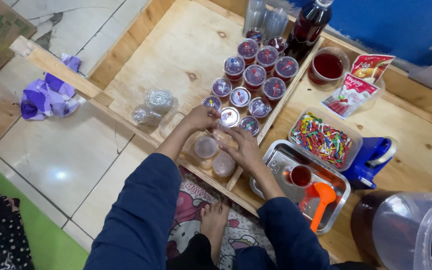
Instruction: The person scoops a dark liquid from a bucket into small plastic cups by hand, then places a plastic lid on each cup and secures it using a tape dispenser.
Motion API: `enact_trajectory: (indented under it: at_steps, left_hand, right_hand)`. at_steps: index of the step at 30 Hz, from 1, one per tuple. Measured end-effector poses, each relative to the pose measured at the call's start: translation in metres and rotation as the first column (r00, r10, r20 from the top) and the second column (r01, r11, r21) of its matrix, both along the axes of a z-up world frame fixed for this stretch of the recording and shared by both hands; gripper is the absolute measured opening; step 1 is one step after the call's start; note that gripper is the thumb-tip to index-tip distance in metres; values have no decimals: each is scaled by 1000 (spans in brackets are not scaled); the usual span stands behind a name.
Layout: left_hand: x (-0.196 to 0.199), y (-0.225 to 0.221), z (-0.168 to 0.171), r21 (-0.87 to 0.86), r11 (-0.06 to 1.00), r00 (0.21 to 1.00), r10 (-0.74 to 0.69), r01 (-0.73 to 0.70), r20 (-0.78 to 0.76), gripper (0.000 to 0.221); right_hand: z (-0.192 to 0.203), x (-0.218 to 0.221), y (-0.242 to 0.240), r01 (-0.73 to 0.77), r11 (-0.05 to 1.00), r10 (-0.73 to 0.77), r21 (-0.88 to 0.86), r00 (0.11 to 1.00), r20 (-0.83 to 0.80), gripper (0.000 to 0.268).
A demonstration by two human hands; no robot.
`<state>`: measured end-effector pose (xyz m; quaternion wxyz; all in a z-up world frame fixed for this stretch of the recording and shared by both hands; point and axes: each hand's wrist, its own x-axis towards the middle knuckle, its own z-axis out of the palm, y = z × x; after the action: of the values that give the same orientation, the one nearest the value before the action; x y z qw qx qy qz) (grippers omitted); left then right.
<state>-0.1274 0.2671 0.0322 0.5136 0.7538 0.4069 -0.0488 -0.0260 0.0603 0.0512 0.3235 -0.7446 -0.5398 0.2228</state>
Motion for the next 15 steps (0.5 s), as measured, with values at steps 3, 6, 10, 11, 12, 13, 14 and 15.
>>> enact_trajectory:
  at_steps: [3,6,10,11,12,13,14,15]
  left_hand:
    - [18,-31,37,-206,978,993,44,-21,107,42]
    - [49,-63,26,-370,928,974,115,-35,196,40]
    - [83,-123,47,-509,860,957,117,36,266,41]
    - [90,-136,42,-425,899,951,30,110,309,40]
    - [98,-149,38,-335,924,937,-61,183,344,40]
    - [106,-161,20,-337,921,935,-72,196,347,40]
    - [115,-174,1,-112,943,909,-262,312,323,36]
    - [122,-186,-17,114,900,862,-436,421,260,33]
  right_hand:
    - [-44,32,-23,16,974,-58,224,981,183,56]
    - [-42,59,-61,18,921,-139,390,949,283,39]
    - [-22,91,-128,97,887,-251,451,922,295,20]
    - [-24,99,-145,224,879,-331,421,922,200,19]
    - [-26,107,-163,346,858,-412,380,905,106,18]
    - [-19,114,-180,356,854,-424,379,899,109,18]
    - [-11,120,-197,485,852,-501,198,865,36,22]
    - [-3,125,-212,583,812,-583,5,812,-23,26]
